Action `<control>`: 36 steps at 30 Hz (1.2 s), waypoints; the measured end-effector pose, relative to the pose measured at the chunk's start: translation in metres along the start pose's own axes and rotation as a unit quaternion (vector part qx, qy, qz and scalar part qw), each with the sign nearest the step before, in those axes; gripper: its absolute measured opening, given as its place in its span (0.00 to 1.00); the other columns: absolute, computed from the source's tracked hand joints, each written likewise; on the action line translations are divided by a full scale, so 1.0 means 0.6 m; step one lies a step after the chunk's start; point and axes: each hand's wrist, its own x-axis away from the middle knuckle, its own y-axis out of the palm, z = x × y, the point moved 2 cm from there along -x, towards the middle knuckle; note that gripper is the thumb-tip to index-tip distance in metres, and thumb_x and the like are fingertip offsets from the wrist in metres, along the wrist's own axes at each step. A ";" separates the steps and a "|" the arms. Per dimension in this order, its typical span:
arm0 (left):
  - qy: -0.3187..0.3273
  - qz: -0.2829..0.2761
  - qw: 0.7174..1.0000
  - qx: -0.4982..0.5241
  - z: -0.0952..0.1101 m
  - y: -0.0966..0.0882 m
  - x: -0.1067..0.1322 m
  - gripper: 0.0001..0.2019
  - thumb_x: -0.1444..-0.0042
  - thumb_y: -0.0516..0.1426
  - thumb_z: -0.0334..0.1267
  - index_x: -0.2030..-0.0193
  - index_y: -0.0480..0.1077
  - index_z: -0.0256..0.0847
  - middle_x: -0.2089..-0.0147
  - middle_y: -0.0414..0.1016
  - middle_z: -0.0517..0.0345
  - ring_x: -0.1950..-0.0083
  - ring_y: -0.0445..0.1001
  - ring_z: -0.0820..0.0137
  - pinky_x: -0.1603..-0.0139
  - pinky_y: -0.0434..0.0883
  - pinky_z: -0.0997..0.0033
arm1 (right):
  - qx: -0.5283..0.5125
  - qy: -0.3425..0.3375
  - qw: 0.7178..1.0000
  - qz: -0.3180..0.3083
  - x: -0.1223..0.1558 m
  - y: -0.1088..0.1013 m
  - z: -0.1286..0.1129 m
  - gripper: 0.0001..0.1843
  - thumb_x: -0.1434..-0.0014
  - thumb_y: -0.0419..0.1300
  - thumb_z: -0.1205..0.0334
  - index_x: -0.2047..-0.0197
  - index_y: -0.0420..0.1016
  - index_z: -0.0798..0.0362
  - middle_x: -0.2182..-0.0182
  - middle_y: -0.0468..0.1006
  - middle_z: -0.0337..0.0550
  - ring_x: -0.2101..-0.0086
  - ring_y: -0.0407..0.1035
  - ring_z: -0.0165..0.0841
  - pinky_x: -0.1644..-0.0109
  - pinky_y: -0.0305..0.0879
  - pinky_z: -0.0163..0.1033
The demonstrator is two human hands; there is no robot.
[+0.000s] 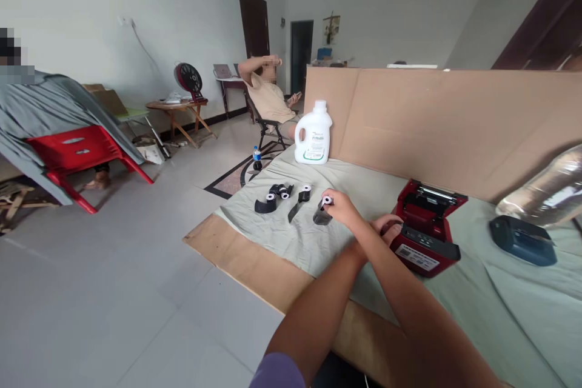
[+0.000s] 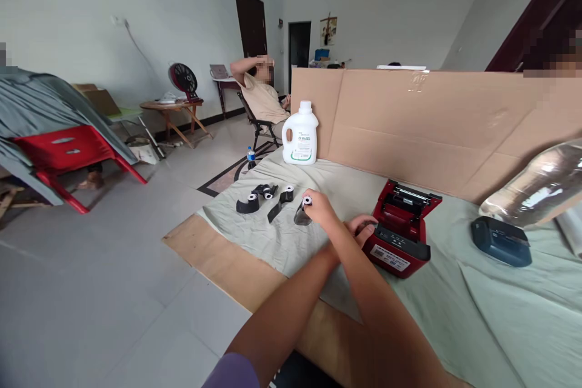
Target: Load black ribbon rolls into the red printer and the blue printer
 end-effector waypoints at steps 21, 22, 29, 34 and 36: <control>0.048 0.147 0.988 -0.002 0.029 -0.015 0.010 0.39 0.46 0.66 0.36 0.29 0.55 0.41 0.42 0.76 0.45 0.44 0.77 0.61 0.38 0.71 0.56 | -0.191 -0.048 0.980 -0.003 0.195 -0.278 0.029 0.15 0.49 0.61 0.65 0.56 0.71 0.48 0.57 0.81 0.44 0.59 0.78 0.39 0.56 0.74 0.43; 0.041 0.140 0.989 -0.026 0.029 -0.016 0.011 0.37 0.45 0.65 0.36 0.30 0.58 0.41 0.43 0.77 0.47 0.45 0.78 0.62 0.38 0.71 0.57 | -0.184 -0.051 0.981 -0.026 0.198 -0.280 0.029 0.15 0.49 0.60 0.66 0.56 0.71 0.49 0.59 0.81 0.42 0.60 0.78 0.38 0.57 0.73 0.42; 0.098 0.070 0.980 -0.157 0.049 -0.025 0.021 0.22 0.41 0.59 0.33 0.39 0.72 0.42 0.44 0.78 0.51 0.44 0.77 0.60 0.38 0.72 0.57 | -0.125 -0.050 0.988 -0.081 0.215 -0.307 0.040 0.13 0.49 0.60 0.66 0.58 0.75 0.50 0.66 0.81 0.40 0.63 0.76 0.38 0.58 0.70 0.41; 0.128 0.045 0.965 -0.222 0.060 -0.020 0.026 0.22 0.39 0.57 0.32 0.38 0.72 0.46 0.51 0.76 0.53 0.51 0.77 0.64 0.45 0.74 0.64 | -0.153 -0.041 0.982 -0.105 0.224 -0.330 0.053 0.15 0.45 0.61 0.59 0.55 0.81 0.50 0.60 0.82 0.44 0.62 0.75 0.39 0.60 0.71 0.41; 0.137 0.048 0.962 -0.230 0.064 -0.019 0.028 0.23 0.39 0.57 0.33 0.37 0.71 0.47 0.54 0.75 0.54 0.53 0.77 0.65 0.48 0.75 0.67 | -0.157 -0.026 0.982 -0.101 0.224 -0.334 0.058 0.15 0.44 0.61 0.56 0.55 0.82 0.51 0.62 0.82 0.44 0.65 0.74 0.37 0.62 0.72 0.40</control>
